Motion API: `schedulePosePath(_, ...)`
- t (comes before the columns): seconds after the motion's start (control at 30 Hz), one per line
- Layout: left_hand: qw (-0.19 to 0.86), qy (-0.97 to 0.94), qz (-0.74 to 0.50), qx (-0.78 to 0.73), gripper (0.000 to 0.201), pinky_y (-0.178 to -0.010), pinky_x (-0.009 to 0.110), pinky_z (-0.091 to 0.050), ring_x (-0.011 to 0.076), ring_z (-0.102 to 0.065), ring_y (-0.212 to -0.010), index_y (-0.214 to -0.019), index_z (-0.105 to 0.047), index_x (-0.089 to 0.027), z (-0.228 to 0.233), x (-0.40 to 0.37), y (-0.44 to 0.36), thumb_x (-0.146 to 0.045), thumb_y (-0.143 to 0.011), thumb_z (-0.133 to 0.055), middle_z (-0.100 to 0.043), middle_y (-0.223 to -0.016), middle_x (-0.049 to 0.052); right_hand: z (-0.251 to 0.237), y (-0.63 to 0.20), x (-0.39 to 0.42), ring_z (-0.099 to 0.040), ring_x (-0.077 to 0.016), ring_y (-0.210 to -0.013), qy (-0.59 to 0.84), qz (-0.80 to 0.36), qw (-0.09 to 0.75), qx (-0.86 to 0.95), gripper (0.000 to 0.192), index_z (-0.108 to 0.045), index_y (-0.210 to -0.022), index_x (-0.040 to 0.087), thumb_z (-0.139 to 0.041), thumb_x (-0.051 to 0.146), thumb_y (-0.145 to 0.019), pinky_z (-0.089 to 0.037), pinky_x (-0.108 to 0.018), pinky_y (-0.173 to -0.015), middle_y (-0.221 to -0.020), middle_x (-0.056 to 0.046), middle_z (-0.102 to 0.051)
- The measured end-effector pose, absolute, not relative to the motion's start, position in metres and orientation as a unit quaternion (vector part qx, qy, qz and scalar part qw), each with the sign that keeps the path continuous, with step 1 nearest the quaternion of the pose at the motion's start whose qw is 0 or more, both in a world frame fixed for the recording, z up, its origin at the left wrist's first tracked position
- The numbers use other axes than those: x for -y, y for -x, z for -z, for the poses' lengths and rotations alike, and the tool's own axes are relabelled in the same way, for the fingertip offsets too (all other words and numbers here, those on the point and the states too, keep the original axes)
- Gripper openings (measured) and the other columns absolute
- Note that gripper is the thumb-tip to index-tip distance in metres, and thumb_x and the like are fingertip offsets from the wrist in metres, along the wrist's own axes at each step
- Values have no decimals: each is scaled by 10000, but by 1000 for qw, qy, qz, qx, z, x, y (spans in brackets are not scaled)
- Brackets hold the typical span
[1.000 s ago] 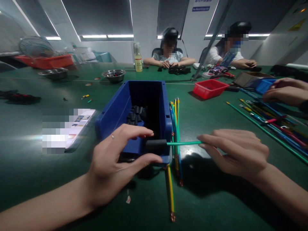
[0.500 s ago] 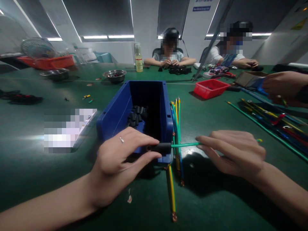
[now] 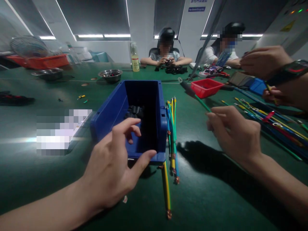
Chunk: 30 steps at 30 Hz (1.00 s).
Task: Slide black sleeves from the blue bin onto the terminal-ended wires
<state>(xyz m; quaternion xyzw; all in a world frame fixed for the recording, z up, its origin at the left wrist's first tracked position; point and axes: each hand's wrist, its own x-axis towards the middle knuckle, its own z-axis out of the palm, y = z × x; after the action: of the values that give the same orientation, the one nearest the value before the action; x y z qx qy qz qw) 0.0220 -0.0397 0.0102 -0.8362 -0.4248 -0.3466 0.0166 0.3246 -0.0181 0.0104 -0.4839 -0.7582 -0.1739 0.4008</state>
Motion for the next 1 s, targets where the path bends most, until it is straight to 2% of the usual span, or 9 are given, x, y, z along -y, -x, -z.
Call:
schedulePosePath(0.07, 93, 871, 250, 412, 515, -648, 397, -507, 247, -646, -739, -1258, -513, -132, -13, 39, -25, -559, -1015, -361, -685, -909, 92, -12, -325, 15, -493, -73, -392, 541, 91, 379, 745, 185, -541, -889, 207, -478, 337, -1004, -386, -207, -476, -548, 68, -572)
schedulePosePath(0.13, 128, 897, 178, 385, 555, -586, 392, -461, 262, -632, -657, -1014, -622, -150, -17, 39, -28, -576, -1027, -267, -682, -779, 83, -12, -325, 12, -506, -96, -403, 597, 11, 331, 731, 230, -524, -842, 215, -456, 374, -994, -387, -232, -501, -536, 53, -574)
schedulePosePath(0.23, 98, 908, 142, 381, 552, -541, 364, -409, 252, -616, -597, -822, -613, -197, -20, 39, -30, -551, -1037, -249, -660, -691, 52, -10, -326, 8, -544, -146, -466, 658, -60, 260, 704, 244, -529, -833, 224, -438, 407, -967, -359, -267, -520, -552, 10, -597)
schedulePosePath(0.33, 67, 907, 144, 391, 546, -542, 350, -387, 243, -611, -592, -812, -611, -212, -21, 40, -29, -549, -1040, -248, -656, -680, 38, -8, -329, 6, -566, -175, -542, 703, -69, 194, 680, 240, -531, -859, 229, -419, 415, -960, -332, -282, -541, -610, -21, -614)
schedulePosePath(0.5, 40, 903, 150, 400, 543, -556, 338, -365, 227, -598, -591, -808, -618, -221, -18, 41, -28, -569, -1034, -267, -643, -664, 21, -9, -332, 5, -604, -218, -700, 769, 11, 59, 637, 240, -542, -897, 233, -448, 446, -955, -308, -291, -573, -803, -67, -680)
schedulePosePath(0.6, 45, 900, 171, 399, 531, -544, 332, -353, 218, -581, -570, -796, -619, -221, -17, 40, -28, -568, -1031, -292, -638, -649, 17, -6, -330, 2, -609, -235, -726, 787, 30, -2, 617, 304, -566, -945, 237, -386, 480, -980, -281, -294, -553, -876, -84, -690)
schedulePosePath(0.77, 64, 907, 211, 360, 528, -504, 329, -361, 218, -575, -515, -787, -639, -205, -18, 38, -29, -536, -1037, -312, -641, -615, 23, -3, -332, 0, -608, -232, -725, 762, -6, -8, 648, 402, -604, -950, 218, -315, 493, -992, -304, -298, -556, -878, -98, -687)
schedulePosePath(1.0, 43, 918, 207, 336, 419, -536, 328, -399, 218, -604, -591, -833, -629, -207, -17, 37, -28, -482, -1035, -387, -656, -693, 21, -6, -350, -3, -624, -208, -722, 718, -92, 1, 690, 271, -652, -910, 206, -469, 406, -906, -380, -294, -602, -865, -82, -698)
